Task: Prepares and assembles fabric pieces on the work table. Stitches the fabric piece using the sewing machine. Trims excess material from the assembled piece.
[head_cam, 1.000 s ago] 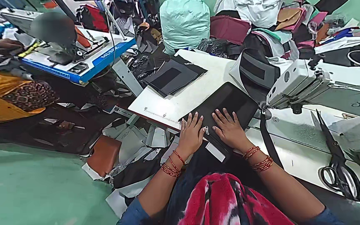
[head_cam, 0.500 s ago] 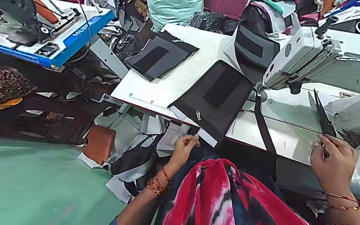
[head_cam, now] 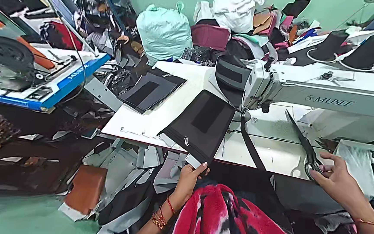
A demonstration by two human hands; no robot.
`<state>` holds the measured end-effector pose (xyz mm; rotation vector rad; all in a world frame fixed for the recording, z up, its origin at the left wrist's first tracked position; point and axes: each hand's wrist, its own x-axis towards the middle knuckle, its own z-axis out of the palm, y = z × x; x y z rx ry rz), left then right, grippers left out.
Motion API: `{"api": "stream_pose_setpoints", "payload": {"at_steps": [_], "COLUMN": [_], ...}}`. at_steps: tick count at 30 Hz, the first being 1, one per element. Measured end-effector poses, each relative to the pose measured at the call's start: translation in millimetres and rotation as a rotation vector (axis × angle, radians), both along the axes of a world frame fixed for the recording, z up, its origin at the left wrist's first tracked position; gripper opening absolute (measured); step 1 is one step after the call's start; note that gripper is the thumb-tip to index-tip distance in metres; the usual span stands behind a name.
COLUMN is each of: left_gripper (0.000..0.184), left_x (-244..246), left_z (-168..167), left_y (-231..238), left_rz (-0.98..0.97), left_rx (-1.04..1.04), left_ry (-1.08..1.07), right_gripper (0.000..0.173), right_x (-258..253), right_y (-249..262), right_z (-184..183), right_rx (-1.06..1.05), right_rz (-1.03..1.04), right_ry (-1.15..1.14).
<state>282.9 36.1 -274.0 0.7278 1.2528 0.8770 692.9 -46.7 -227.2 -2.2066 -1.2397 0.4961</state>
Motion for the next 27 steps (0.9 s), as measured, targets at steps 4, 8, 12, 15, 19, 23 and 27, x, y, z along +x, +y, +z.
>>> {"api": "stream_pose_setpoints", "payload": {"at_steps": [4, 8, 12, 15, 19, 23, 27], "left_gripper": [0.007, 0.007, 0.009, 0.009, 0.01, 0.012, 0.012], "left_x": [-10, -10, -12, -14, -17, -20, -21], "left_z": [-1, -3, 0, 4, 2, -2, 1], "left_y": [-4, -5, -10, -13, -15, -17, -19], "left_rz": [0.057, 0.06, 0.023, -0.004, -0.029, -0.064, -0.072], "left_rx": [0.005, 0.054, 0.072, 0.054, 0.096, 0.163, 0.185], "left_ry": [0.016, 0.045, 0.047, 0.034, 0.01, 0.012, 0.031], "right_gripper": [0.072, 0.057, 0.048, 0.063, 0.089, 0.09, 0.07], "right_x": [16, 17, 0, -24, -55, -65, -110], "right_y": [-19, -33, -51, -59, -51, -39, -19], "right_z": [0, 16, 34, 33, 28, 7, 26], "right_rx": [-0.217, -0.426, -0.334, -0.263, -0.388, -0.608, -0.755], "right_rz": [-0.022, -0.034, 0.218, 0.522, 0.89, 1.043, 0.908], "right_ry": [0.069, 0.065, 0.164, 0.313, 0.427, 0.543, 0.524]}}
